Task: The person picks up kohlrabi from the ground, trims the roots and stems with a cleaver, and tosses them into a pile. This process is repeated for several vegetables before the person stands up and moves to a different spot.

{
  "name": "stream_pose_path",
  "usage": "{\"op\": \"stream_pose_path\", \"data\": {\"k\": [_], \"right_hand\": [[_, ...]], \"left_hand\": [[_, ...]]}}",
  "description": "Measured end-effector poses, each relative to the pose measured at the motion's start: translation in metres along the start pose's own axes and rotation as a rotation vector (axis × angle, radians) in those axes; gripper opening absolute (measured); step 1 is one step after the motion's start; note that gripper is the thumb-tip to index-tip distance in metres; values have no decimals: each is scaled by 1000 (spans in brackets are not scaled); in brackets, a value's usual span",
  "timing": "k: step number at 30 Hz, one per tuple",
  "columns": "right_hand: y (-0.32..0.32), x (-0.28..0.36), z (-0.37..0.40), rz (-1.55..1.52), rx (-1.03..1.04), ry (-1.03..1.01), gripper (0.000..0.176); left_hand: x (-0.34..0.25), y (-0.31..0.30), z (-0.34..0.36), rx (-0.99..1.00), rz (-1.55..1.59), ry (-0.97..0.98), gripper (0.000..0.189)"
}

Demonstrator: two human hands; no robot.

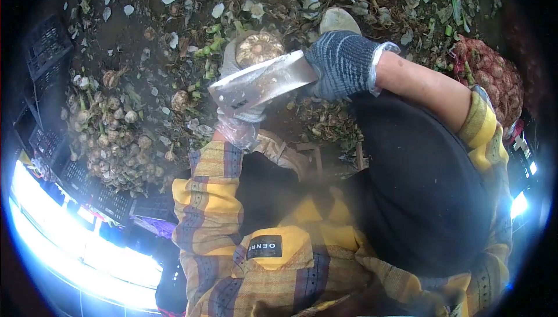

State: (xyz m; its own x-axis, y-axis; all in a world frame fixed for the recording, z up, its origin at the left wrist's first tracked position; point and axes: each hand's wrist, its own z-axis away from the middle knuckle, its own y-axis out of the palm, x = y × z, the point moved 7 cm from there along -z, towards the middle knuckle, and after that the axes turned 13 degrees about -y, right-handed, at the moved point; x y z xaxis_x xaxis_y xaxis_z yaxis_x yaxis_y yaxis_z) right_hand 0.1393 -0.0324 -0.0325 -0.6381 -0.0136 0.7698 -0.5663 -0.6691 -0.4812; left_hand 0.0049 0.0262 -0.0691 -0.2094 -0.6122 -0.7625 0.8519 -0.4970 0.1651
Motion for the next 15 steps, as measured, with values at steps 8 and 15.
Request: {"op": "stream_pose_path", "data": {"k": [8, 15], "right_hand": [[-2, -2, 0, 5, 0, 1, 43], [-1, -20, -6, 53, -34, -47, 42]], "left_hand": [[-4, 0, 1, -17, -234, 111, 63], [-11, 2, 2, -7, -300, 60, 64]]}}
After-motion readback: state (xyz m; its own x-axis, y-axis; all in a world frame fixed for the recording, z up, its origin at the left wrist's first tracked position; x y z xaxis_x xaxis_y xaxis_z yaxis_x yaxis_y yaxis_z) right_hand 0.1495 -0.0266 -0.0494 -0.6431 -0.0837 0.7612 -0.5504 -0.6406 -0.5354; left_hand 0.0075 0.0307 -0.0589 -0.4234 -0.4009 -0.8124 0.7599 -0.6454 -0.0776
